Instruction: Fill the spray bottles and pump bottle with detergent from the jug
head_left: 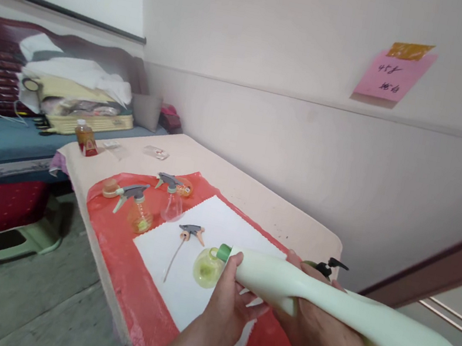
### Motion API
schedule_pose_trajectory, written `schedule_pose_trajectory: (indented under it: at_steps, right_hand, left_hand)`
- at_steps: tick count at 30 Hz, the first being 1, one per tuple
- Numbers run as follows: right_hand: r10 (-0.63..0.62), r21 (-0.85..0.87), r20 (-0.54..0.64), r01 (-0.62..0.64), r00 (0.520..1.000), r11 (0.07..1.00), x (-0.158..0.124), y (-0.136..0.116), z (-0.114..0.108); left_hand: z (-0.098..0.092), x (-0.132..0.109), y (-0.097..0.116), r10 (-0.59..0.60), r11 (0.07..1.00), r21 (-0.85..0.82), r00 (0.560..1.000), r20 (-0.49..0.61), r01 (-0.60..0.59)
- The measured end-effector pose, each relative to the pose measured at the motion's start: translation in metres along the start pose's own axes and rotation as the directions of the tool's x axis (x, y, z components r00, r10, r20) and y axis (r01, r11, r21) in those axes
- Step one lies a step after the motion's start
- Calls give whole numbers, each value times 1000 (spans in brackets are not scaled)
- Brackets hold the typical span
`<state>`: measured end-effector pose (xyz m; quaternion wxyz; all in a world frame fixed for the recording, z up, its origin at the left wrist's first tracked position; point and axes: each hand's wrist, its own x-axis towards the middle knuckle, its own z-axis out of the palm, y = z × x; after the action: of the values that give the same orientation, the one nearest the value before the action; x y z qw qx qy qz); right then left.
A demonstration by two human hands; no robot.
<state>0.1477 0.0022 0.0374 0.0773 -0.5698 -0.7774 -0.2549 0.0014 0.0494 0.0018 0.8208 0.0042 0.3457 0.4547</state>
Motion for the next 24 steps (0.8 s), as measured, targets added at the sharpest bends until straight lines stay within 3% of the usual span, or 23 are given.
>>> schedule_pose_trajectory:
  at_steps: [10,16,24]
  right_hand:
    - [-11,-46,81,15,997,999,0,-2,1]
    - [-25,-61,28,26,999,998,0,-4,-3]
    - [-49,-207,51,58,997,977,2,-5,-6]
  left_hand:
    - [-1,1,0,-13,1000,-9,1000,14,13]
    - [0,1,1,-17,1000,-17,999,30,17]
    - [0,-1,1,-18,1000,-8,999,43,18]
